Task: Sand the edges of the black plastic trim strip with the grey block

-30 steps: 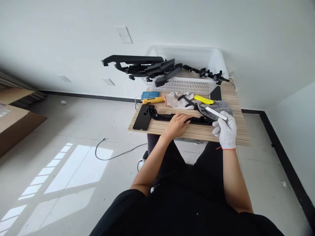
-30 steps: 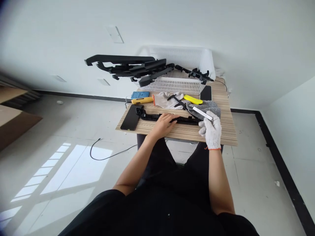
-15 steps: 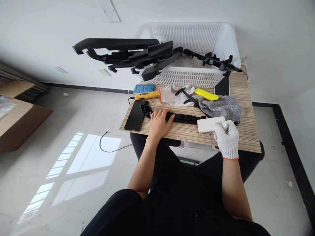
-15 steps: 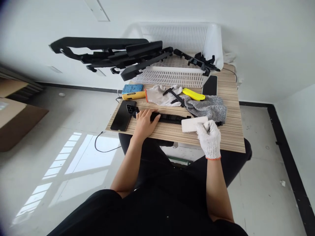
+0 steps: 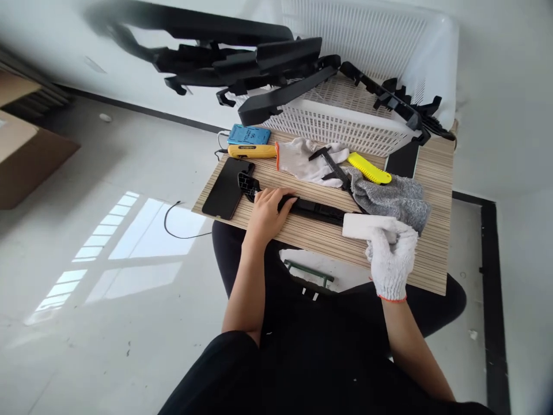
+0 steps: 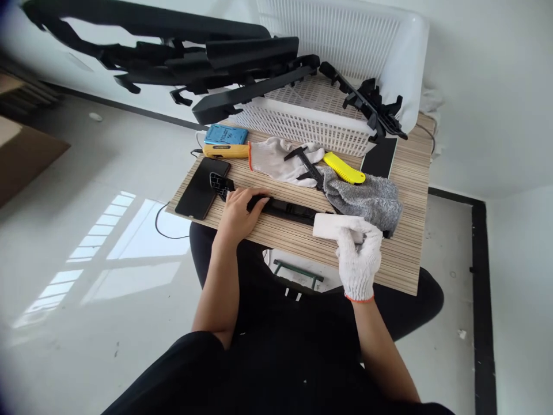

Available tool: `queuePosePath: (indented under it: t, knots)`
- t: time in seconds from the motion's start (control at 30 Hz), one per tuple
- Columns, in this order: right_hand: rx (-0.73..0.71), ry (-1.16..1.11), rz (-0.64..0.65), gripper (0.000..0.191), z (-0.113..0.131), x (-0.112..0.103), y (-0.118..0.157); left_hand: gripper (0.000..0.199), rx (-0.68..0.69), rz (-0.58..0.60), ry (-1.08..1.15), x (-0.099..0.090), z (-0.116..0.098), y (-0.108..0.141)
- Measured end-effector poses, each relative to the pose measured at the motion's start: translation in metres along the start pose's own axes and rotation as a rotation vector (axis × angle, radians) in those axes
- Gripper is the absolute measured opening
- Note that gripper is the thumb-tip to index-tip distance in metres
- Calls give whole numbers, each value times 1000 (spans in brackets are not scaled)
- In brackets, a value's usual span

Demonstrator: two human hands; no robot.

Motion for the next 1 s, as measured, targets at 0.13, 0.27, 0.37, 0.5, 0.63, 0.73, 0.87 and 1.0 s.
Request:
queuePosePath:
  t: [0.13,0.27,0.37,0.5,0.63,0.73,0.87,1.0]
  knots:
    - [13,-24,-38,34,2,0,-1,22,-12,1,35,1,1,1]
    - [-41,-44,-72,31,4,1,0,24,8,2,40,0,1,-1]
    - [-116,-87,-135,32,6,-1,1,27,51,14,36,-1,2,0]
    - [-133,-118,-216,57,4,-5,1,27,62,9,31,-3,5,0]
    - [-126,-75,-199,56,4,-6,1,29,49,5,-4,-2,4,1]
    - [-162,-123,-160,54,6,0,5,29,65,8,-17,-1,1,2]
    - [-72,-163,10,60,2,25,6,27,65,6,-9,-1,0,1]
    - [60,-61,307,67,-4,62,3,25,57,18,-16,0,1,1]
Point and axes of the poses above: each hand's wrist, its own y-axis away from the middle knuckle, its own x-axis out of the palm, z = x × y, the point moved 5 cm from there along -y, towards the middle knuckle, and after that the axes turned 14 degrees about -y, right-handed, at the moved point
